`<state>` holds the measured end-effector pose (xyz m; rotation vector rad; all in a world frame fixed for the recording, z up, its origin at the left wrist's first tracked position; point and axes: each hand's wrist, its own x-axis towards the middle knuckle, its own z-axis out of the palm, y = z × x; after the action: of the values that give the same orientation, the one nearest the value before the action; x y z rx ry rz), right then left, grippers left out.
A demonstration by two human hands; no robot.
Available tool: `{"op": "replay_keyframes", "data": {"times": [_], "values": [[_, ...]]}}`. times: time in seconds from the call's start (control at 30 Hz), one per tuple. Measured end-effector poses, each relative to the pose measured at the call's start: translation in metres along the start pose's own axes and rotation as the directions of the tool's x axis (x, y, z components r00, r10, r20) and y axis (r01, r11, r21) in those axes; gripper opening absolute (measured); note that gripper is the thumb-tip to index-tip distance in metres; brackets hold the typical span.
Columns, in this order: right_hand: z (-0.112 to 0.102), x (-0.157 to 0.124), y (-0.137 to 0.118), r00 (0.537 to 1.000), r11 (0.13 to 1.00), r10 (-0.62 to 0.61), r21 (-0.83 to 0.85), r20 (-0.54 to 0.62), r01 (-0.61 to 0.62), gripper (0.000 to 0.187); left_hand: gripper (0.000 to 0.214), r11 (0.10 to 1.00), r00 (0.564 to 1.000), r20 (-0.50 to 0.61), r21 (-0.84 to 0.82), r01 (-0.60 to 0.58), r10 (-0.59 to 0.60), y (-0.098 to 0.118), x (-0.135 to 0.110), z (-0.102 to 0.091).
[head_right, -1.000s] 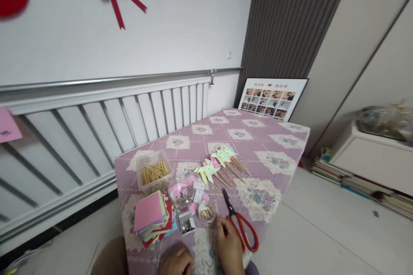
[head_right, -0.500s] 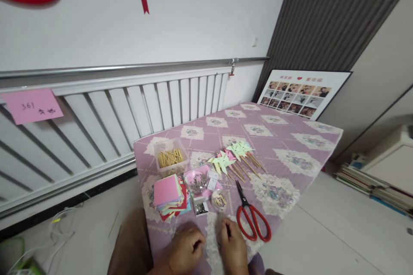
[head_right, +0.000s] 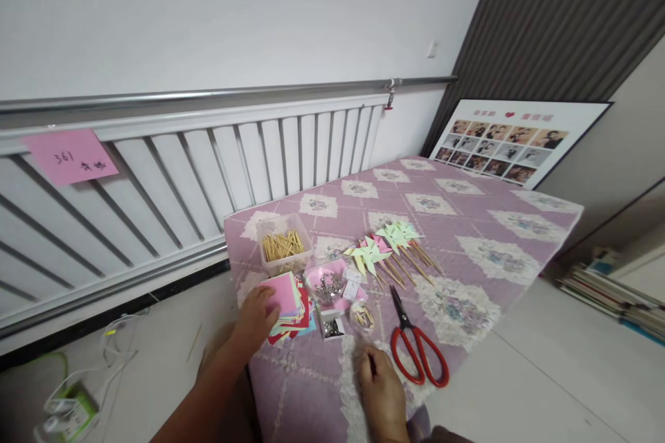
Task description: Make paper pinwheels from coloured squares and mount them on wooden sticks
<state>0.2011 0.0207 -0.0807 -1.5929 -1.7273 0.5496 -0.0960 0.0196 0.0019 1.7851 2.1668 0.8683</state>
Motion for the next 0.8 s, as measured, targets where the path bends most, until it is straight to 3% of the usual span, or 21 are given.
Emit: {"op": "replay_keyframes", "data": {"times": [0.17,0.33,0.47,0.63,0.8], "values": [[0.000,0.000,0.000,1.000,1.000,-0.011,-0.014,-0.006,0.011,0.032,0.055,0.977,0.991,0.105,0.204,0.057,-0.080,0.011,0.003,0.011],[0.001,0.000,-0.001,1.000,0.999,-0.029,-0.033,-0.006,0.029,0.031,0.060,0.965,0.987,0.137,0.259,0.047,-0.085,0.028,0.001,0.019],[-0.001,-0.001,-0.004,0.998,0.998,-0.046,-0.037,-0.036,0.044,0.031,0.059,0.965,0.987,0.141,0.260,0.037,-0.076,0.027,0.001,0.023],[-0.008,-0.003,-0.009,0.994,0.997,-0.073,-0.026,-0.078,0.071,0.034,0.043,0.969,0.996,0.070,0.241,-0.061,0.046,0.010,-0.002,0.034],[-0.006,-0.004,-0.005,0.974,0.987,-0.159,0.009,-0.163,0.162,0.049,0.029,0.959,0.980,-0.003,0.204,-0.196,0.201,-0.009,0.002,0.044]]}}
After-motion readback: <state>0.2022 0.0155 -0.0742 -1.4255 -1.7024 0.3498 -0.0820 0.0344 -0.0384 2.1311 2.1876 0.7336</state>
